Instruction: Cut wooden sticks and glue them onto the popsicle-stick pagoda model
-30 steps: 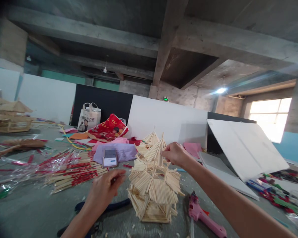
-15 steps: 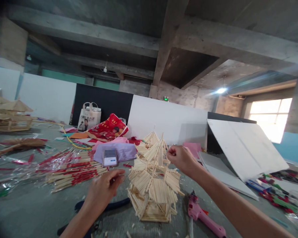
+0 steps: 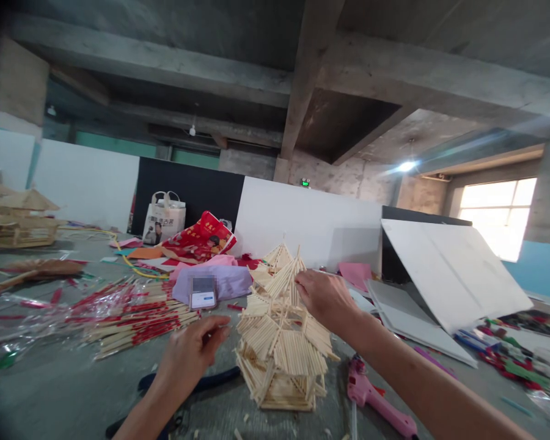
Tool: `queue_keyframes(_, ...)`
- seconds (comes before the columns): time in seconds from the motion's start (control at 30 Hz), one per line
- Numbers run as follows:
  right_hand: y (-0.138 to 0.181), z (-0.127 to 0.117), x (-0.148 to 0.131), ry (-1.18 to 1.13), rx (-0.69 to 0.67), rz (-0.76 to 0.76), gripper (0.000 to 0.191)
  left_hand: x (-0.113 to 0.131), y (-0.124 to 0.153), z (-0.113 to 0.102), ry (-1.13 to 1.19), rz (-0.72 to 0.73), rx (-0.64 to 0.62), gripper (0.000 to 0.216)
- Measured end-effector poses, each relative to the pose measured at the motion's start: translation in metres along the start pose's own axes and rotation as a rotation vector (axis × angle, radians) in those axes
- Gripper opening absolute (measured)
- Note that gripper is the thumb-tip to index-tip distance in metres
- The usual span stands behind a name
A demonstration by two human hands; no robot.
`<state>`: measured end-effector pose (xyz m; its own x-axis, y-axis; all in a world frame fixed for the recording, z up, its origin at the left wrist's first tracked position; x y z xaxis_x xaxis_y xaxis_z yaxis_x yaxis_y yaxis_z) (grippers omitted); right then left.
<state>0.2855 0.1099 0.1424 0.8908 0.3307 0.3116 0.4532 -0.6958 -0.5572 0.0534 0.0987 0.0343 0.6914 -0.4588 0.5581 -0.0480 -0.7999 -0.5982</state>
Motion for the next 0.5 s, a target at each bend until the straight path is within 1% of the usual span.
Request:
queue_keyframes(0.17, -0.003, 0.006, -0.004, 0.122, -0.029, -0.051, 0.019, -0.001, 0.0, 0.002, -0.01, -0.014, 0.008, 0.024)
queue_keyframes(0.23, -0.007, 0.008, -0.002, 0.158, -0.018, -0.051, 0.017, 0.0, 0.0, 0.001, -0.015, -0.034, 0.014, 0.023)
queue_keyframes(0.3, -0.014, 0.003, 0.005, 0.173, 0.014, -0.023, 0.015, 0.002, 0.0, 0.0, -0.022, -0.042, 0.012, 0.022)
queue_keyframes(0.37, -0.022, -0.014, 0.02, 0.165, 0.069, 0.036, 0.015, 0.002, 0.0, -0.001, -0.039, -0.033, 0.017, 0.02)
queue_keyframes(0.43, -0.027, -0.043, 0.044, 0.143, 0.157, 0.129, 0.016, -0.001, 0.0, 0.0, -0.055, -0.008, 0.032, 0.02)
queue_keyframes(0.5, -0.023, -0.075, 0.072, 0.109, 0.296, 0.252, 0.02, -0.004, 0.001, 0.003, -0.069, 0.023, 0.048, 0.021)
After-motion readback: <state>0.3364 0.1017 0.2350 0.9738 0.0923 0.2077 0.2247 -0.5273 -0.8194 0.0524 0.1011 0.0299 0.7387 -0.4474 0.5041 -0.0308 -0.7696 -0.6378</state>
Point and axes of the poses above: each hand's wrist, its own y-axis away from the middle knuckle, its own z-axis out of the palm, x = y × z, the point moved 2 cm from there along -y, towards the middle knuckle, and after that the axes turned 3 degrees about -y, right-handed, at the moved point
